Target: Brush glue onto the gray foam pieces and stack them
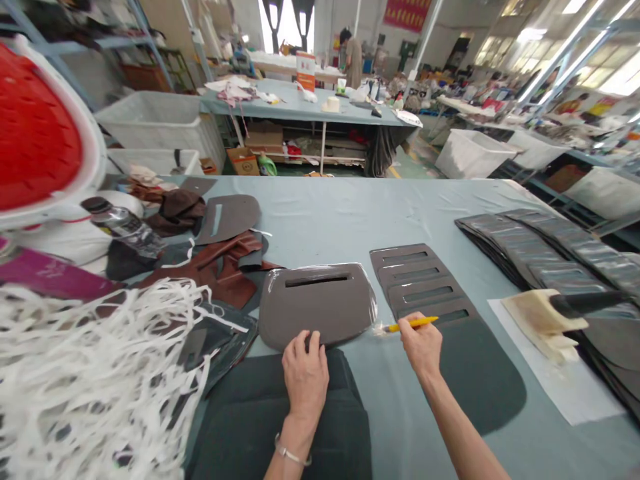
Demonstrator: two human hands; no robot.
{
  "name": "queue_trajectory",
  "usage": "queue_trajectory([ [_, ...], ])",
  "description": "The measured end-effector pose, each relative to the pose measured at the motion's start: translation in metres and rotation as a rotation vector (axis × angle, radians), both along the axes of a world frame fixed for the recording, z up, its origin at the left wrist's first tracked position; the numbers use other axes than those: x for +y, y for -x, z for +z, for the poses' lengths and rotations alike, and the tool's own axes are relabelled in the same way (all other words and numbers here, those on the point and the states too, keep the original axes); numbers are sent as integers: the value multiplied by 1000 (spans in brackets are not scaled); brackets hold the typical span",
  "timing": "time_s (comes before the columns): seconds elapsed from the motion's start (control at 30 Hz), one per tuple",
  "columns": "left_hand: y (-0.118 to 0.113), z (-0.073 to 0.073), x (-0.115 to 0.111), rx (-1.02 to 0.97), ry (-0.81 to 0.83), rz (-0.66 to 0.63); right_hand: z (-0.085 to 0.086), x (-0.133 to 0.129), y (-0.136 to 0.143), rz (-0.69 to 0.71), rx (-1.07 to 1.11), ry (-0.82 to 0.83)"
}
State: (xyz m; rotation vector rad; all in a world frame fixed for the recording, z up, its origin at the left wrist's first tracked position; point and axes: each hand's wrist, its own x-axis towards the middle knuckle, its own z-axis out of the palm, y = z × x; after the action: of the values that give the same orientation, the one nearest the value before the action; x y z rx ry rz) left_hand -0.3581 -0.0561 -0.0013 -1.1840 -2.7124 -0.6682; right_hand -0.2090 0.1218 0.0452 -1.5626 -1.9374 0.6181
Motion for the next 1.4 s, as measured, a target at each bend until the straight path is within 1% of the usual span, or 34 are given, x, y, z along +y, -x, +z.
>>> queue_trajectory([
  [0.03,-2,1,-2,-9,-15,1,4,-8,6,12,32,-18],
  [0.07,-5,1,-4,-15,-35,8,9,-17,17,49,87,-21],
  [0.1,-10,2,-6,-21,-52,16,14,-26,34,119,155,-7],
  [0.13,-14,3,-8,-27,-65,24,19,-35,54,229,222,29],
  [0.23,-28,3,-13,-73,-45,34,27,-64,126,658,327,175],
  [0.27,-32,3,-14,-94,-22,28,27,-72,149,769,339,196],
  [0.3,-34,2,-15,-111,0,21,24,-79,170,844,351,197],
  [0.33,-35,1,-16,-123,16,11,20,-84,187,880,363,177],
  [0.37,-35,-1,-16,-130,28,-1,15,-88,200,886,373,143],
  [0.43,-36,-6,-17,-129,36,-18,6,-95,211,871,354,78],
  [0.47,-36,-10,-17,-126,36,-24,2,-98,209,867,321,58],
  [0.53,-40,-19,-19,-113,25,-29,1,-107,195,888,231,49],
  [0.6,-46,-26,-25,-108,-33,-19,4,-116,175,914,168,71],
  [0.63,-47,-26,-31,-122,-85,3,6,-120,166,916,165,84],
  [0.67,-46,-25,-38,-147,-146,43,8,-124,158,908,179,95],
  [0.73,-37,-16,-53,-199,-286,196,9,-129,148,878,231,108],
  [0.8,-16,-3,-64,-210,-399,365,7,-131,143,860,270,117],
  [0.83,-2,4,-66,-209,-429,397,4,-130,140,848,280,118],
  [0.87,13,10,-65,-219,-430,374,2,-128,136,831,284,118],
  [0.9,27,14,-61,-240,-394,319,0,-124,129,809,281,116],
  [0.93,40,16,-56,-255,-328,237,-2,-118,118,778,273,116],
  [1.0,60,16,-47,-252,-181,83,-5,-100,87,698,242,114],
  [1.07,71,11,-41,-210,-79,1,-5,-73,46,571,208,104],
  [1.13,74,8,-38,-169,-36,-15,-5,-44,5,391,172,72],
  [1.17,73,8,-37,-154,-31,-9,-3,-31,-10,293,159,49],
  [1.2,71,9,-34,-141,-32,5,-2,-20,-19,206,154,25],
  [1.23,67,12,-31,-130,-43,21,0,-12,-22,147,162,8],
  [1.27,62,16,-26,-125,-61,34,2,-7,-17,119,185,-4],
  [1.3,55,20,-20,-136,-82,33,4,-5,-4,124,220,-9],
  [1.33,47,26,-14,-174,-100,1,6,-6,15,160,260,-7],
  [1.37,38,31,-7,-241,-110,-71,8,-10,40,209,300,-2],
  [1.4,29,36,-1,-333,-102,-181,9,-15,67,263,339,5],
])
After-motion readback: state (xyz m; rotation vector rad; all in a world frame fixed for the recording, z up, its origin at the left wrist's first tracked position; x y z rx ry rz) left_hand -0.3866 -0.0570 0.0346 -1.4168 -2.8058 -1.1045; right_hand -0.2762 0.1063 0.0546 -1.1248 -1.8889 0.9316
